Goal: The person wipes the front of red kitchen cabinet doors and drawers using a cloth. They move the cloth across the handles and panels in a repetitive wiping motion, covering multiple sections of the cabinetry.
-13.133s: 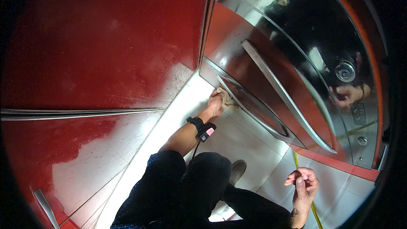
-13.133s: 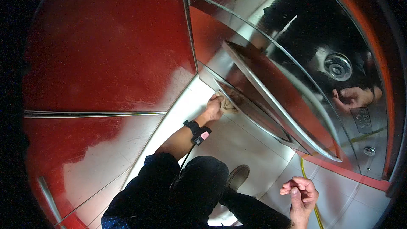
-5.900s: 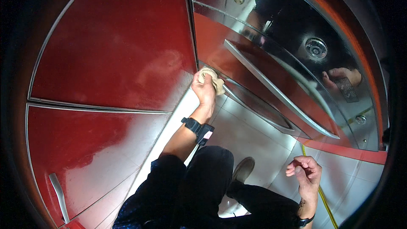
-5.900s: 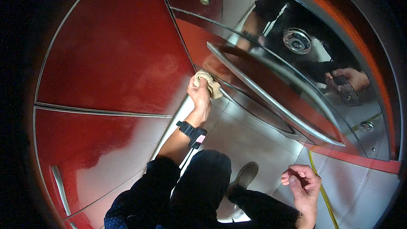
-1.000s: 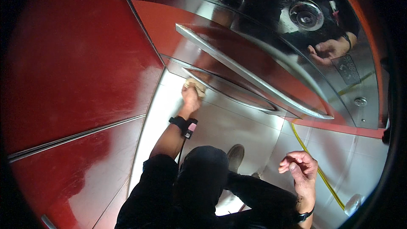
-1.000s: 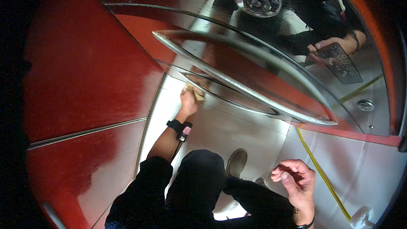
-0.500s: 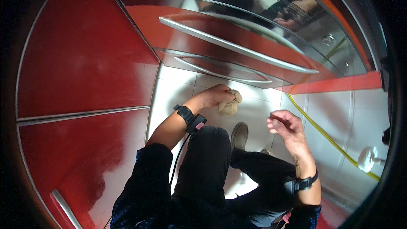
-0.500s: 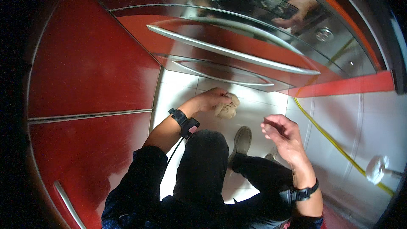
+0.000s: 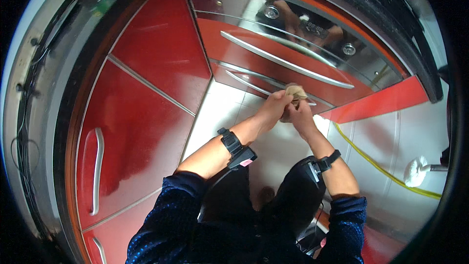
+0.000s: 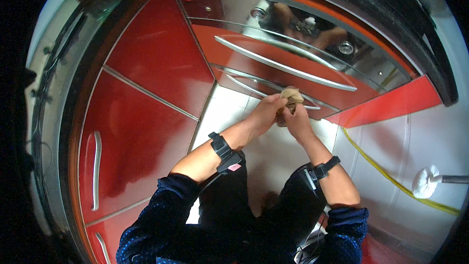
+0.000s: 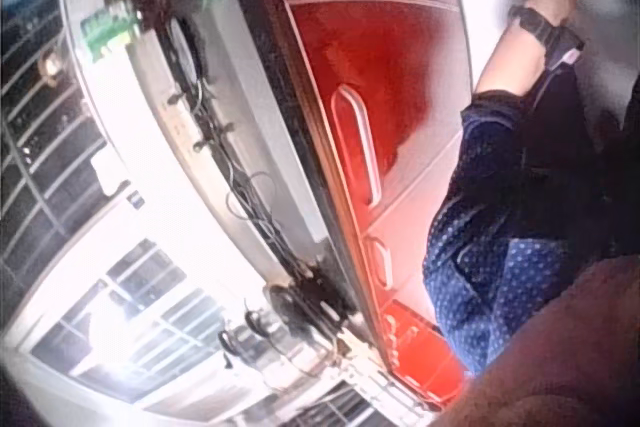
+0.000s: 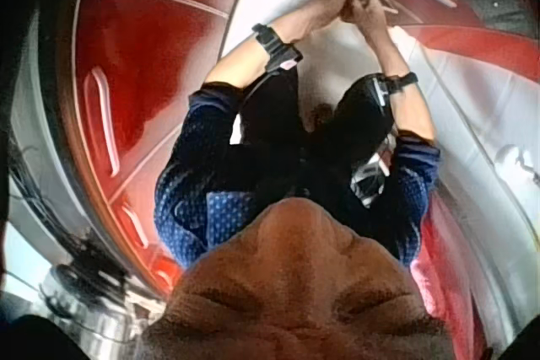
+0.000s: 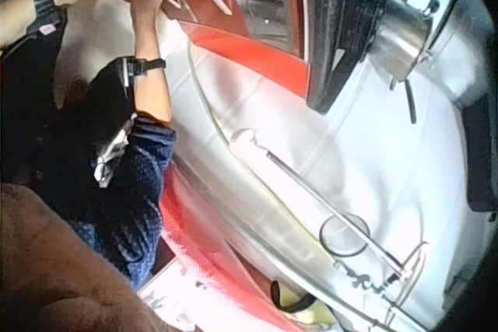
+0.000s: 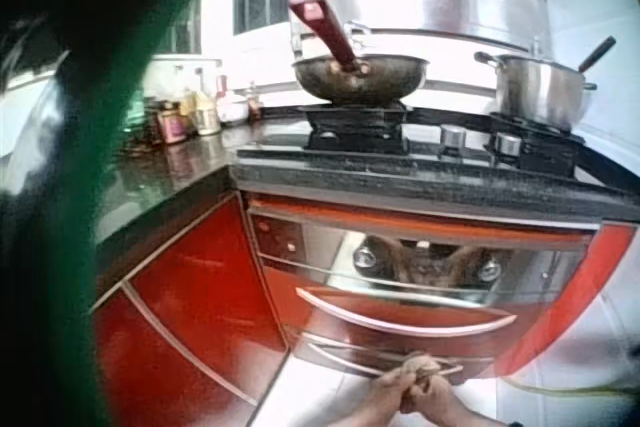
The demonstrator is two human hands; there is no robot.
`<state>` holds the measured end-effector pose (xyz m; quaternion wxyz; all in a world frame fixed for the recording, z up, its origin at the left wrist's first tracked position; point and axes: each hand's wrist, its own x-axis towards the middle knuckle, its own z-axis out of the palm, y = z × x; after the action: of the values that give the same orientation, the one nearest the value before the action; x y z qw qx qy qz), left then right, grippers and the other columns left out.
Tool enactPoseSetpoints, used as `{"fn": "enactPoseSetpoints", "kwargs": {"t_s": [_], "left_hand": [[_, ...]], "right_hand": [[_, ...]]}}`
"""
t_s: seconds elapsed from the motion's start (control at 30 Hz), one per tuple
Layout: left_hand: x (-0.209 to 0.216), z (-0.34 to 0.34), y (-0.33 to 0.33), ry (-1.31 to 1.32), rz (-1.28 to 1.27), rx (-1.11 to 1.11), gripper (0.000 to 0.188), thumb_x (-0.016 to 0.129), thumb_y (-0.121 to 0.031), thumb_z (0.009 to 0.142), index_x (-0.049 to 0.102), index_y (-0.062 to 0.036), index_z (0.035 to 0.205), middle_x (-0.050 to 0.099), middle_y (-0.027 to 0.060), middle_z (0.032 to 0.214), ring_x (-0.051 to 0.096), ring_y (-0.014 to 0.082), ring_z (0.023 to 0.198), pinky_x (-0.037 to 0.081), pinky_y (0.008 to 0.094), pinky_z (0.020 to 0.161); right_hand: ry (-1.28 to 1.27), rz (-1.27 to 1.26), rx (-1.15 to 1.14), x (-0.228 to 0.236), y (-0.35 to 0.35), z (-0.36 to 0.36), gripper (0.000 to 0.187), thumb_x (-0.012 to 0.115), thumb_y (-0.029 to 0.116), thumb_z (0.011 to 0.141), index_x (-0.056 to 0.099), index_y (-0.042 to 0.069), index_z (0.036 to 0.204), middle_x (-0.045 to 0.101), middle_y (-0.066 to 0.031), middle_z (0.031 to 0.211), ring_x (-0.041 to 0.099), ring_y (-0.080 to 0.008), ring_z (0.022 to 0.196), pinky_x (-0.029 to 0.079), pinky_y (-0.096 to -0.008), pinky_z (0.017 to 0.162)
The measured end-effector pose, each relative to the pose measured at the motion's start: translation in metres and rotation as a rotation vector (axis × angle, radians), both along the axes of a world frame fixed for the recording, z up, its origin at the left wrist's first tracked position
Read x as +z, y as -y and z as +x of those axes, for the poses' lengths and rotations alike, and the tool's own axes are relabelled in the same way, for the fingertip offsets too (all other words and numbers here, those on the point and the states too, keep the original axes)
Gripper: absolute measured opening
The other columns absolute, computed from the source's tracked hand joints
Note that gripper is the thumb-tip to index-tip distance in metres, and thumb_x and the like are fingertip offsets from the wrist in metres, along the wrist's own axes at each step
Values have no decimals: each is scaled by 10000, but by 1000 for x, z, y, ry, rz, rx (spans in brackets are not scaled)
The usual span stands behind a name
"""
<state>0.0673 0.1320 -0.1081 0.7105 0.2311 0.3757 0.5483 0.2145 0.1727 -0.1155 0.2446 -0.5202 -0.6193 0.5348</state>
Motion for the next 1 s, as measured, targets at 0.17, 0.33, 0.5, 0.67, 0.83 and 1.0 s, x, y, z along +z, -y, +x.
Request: {"fn": "enactPoseSetpoints", "kwargs": {"t_s": [0.17,0.33,0.5,0.67,0.83,1.0], "left_hand": [[18,-29,28,-434,-52,266,226,647,-119,1051,659,-62,1270,685,18,1115,638,135,1023,526,315,894],[79,-79,65,-483,-12,599,172,661,-162,1068,729,-116,1220,710,-41,1114,614,97,1063,457,307,987],[126,-93,109,-382,144,594,149,705,-76,1055,724,-22,1193,693,5,1118,612,89,1066,465,249,998],[129,-115,160,-387,18,778,169,670,-118,1077,748,-42,1206,761,75,1226,692,157,1172,519,334,1085],[129,-125,193,-405,-8,807,148,665,-116,1081,757,-55,1179,764,98,1245,711,180,1155,522,349,1115],[136,-131,221,-637,55,822,152,648,-67,1076,766,-48,1170,765,126,1244,721,202,1140,521,377,1120]], "right_hand": [[-305,-349,203,-34,-23,-13,281,630,164,1053,703,-39,1233,743,-111,1092,699,-179,973,566,-334,850],[144,-107,549,-62,-52,-34,432,702,201,946,685,-60,1290,764,-191,1171,733,-287,1042,565,-393,937],[336,74,614,-123,-77,-62,444,761,261,839,742,-20,1182,753,-278,1197,721,-402,1134,544,-465,1013],[506,118,672,-184,-82,-66,587,783,465,767,760,19,1148,756,-258,1136,716,-347,1149,549,-414,979],[-54,-251,387,-235,-63,-45,561,858,269,821,687,-14,1274,709,-116,1192,659,-228,1093,537,-373,984],[-91,-423,116,-275,-68,-47,510,779,190,928,619,22,1382,673,-123,1325,669,-246,1148,562,-423,978]]}}
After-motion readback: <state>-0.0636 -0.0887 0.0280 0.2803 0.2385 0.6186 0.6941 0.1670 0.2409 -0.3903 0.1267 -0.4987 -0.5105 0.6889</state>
